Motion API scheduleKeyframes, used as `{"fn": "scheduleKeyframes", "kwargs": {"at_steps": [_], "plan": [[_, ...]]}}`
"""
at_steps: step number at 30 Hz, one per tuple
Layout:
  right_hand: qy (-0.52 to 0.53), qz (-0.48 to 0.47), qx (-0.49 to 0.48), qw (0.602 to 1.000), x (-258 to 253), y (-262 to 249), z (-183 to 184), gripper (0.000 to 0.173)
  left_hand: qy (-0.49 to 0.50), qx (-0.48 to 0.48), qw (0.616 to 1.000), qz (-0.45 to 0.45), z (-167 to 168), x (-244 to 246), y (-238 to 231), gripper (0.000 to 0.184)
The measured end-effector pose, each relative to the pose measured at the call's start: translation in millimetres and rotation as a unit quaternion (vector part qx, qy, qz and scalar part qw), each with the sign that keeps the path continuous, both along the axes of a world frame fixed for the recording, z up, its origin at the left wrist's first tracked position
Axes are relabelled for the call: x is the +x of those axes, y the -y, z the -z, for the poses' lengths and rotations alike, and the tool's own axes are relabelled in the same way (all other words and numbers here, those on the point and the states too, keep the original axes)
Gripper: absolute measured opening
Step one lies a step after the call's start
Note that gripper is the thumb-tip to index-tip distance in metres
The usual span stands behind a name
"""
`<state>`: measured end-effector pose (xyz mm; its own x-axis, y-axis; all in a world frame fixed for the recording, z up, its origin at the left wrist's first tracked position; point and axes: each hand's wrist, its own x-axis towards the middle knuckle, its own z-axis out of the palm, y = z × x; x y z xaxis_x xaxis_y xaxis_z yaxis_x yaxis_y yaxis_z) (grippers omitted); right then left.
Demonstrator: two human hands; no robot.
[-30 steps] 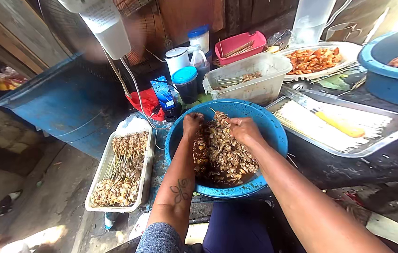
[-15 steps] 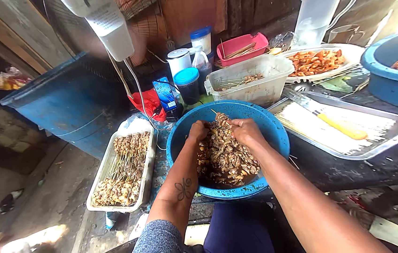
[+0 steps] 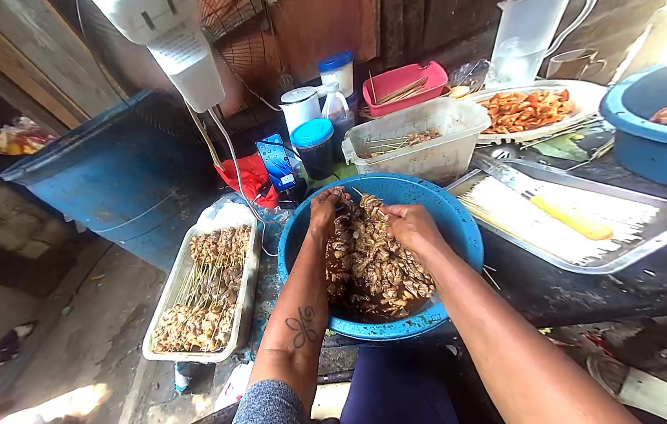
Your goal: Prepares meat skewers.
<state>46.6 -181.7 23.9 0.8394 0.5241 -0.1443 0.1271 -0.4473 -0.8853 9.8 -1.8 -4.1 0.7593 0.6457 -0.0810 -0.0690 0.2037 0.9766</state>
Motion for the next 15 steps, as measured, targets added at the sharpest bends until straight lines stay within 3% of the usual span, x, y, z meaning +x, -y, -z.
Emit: {"fn": "scheduleKeyframes", "kwargs": {"at_steps": [5, 9, 11, 13, 15], "plan": [[0.043, 0.084, 0.063, 0.994, 1.9, 3.1, -2.9, 0.032, 0.057, 0.007, 0.997, 0.049, -11.1, -1.6, 10.8, 0.019], [0.058, 0.129, 0.106, 0.984, 5.0, 1.8, -2.1, 0.033, 0.076, 0.013, 0.974, 0.212, -21.5, -6.0, 18.1, 0.024], [0.056, 0.123, 0.102, 0.986, 4.8, 1.9, -1.4, 0.032, -0.03, 0.168, 0.965, 0.197, -17.9, -4.5, 9.9, 0.026], [0.054, 0.112, 0.094, 0.988, 3.7, 1.6, -1.7, 0.032, -0.209, 0.373, 0.891, 0.154, -6.1, -1.4, -6.7, 0.026], [0.047, 0.093, 0.081, 0.991, 4.2, 1.0, -0.2, 0.033, -0.324, 0.427, 0.83, 0.158, 7.5, -1.8, -17.2, 0.025]]}}
